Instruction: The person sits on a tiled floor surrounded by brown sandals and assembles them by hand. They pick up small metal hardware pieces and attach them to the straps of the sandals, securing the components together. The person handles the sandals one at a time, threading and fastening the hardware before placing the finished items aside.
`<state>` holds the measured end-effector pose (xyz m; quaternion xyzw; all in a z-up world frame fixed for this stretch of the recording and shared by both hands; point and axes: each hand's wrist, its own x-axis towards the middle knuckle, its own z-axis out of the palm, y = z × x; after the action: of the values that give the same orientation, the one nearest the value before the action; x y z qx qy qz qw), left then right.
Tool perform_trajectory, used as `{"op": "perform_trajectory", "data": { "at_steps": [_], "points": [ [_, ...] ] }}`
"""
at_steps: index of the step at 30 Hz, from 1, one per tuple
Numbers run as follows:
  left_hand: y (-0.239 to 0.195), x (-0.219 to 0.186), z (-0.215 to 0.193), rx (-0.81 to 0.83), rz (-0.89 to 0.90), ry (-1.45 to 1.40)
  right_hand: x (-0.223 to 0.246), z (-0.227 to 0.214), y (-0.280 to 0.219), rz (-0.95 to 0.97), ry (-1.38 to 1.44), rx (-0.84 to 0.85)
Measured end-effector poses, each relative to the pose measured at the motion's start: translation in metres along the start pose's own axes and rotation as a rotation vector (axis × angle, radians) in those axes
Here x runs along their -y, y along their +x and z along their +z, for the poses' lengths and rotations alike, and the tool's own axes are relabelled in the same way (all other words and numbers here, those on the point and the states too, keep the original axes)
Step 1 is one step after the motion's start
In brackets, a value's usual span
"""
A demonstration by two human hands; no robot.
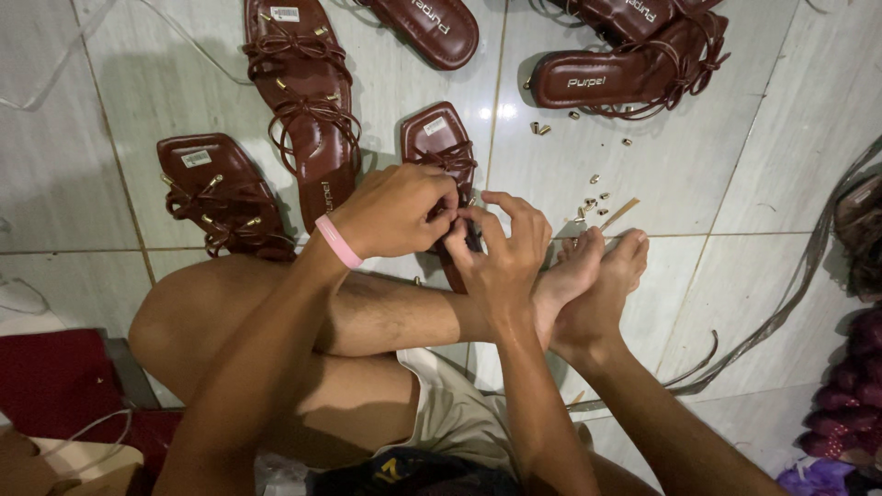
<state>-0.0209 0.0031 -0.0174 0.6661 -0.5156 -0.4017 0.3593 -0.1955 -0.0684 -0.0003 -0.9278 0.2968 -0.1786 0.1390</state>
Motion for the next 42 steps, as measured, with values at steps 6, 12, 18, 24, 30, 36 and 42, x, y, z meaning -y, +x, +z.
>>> {"op": "perform_trajectory", "data": {
  "at_steps": [6,12,18,24,30,36,42],
  "points": [
    [0.0,0.0,0.001,0.009,-0.04,0.028,-0.001,-0.002,-0.005,0.063,0.109,0.054],
    [-0.002,-0.001,-0.009,0.007,0.011,-0.029,-0.045,-0.022,-0.009,0.17,0.097,0.015],
    [-0.007,0.0,-0.037,0.004,-0.305,-0.123,-0.14,-0.051,-0.007,0.47,-0.031,0.032],
    [0.001,0.012,-0.051,-0.338,-0.126,-0.089,-0.17,-0.034,-0.001,0.503,-0.007,0.025],
    [0.008,0.017,-0.029,-0.228,-0.138,-0.073,-0.15,-0.025,0.02,0.767,0.031,0.003],
    [0.026,0.03,-0.01,-0.115,0.001,-0.086,-0.139,-0.023,0.023,0.642,0.017,0.027],
    [0.024,0.03,-0.004,-0.119,0.012,-0.077,-0.148,-0.016,0.019,0.505,-0.014,0.059]
  ]
}}
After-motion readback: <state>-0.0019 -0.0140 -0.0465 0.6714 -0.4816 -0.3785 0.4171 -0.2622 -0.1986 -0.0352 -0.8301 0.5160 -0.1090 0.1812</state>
